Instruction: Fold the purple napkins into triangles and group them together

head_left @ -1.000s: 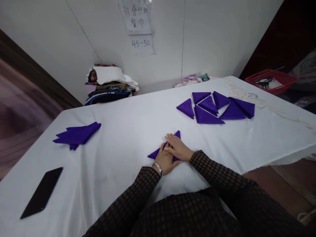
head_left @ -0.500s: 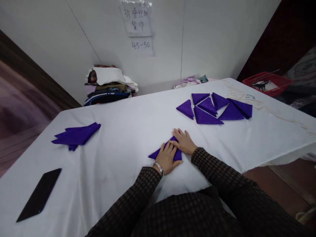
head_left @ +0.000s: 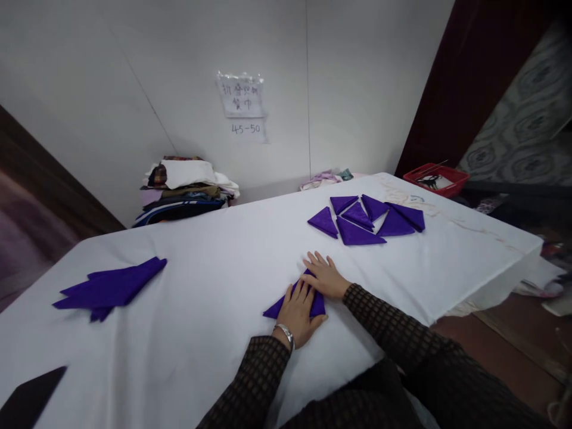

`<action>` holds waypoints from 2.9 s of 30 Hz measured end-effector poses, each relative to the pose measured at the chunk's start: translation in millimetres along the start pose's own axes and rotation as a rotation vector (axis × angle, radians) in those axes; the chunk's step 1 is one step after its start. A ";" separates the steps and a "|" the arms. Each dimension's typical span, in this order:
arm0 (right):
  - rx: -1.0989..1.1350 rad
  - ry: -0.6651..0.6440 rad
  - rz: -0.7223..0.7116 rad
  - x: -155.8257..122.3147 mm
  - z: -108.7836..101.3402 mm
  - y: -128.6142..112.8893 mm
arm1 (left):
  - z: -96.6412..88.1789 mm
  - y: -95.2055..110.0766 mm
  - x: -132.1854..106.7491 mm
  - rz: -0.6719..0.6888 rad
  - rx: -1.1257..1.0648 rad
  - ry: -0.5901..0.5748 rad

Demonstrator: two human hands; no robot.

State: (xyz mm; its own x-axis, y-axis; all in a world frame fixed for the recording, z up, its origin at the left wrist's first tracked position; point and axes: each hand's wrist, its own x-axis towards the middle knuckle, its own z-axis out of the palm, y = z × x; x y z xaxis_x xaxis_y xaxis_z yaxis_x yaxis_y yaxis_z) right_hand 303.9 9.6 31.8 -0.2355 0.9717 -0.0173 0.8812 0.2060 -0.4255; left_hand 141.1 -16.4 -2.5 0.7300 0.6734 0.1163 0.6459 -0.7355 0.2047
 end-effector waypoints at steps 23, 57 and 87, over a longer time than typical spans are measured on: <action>0.008 0.098 -0.109 -12.5 27.3 -19.0 | 2.7 -22.1 -24.0 -0.162 0.076 0.038; -0.128 0.115 -0.173 -11.0 34.8 -11.9 | 0.8 -14.8 -13.6 -0.180 0.139 0.106; -0.081 0.104 -0.146 -10.6 36.4 -11.1 | -8.8 -28.8 -79.5 -0.542 0.275 0.125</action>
State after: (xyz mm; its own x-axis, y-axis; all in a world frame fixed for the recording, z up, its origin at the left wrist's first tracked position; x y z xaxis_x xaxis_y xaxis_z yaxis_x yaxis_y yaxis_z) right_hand 281.7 -7.2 3.8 -0.3233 0.9366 0.1349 0.8719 0.3502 -0.3422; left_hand 62.4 -48.1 -9.1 0.2610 0.9479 0.1824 0.9636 -0.2673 0.0102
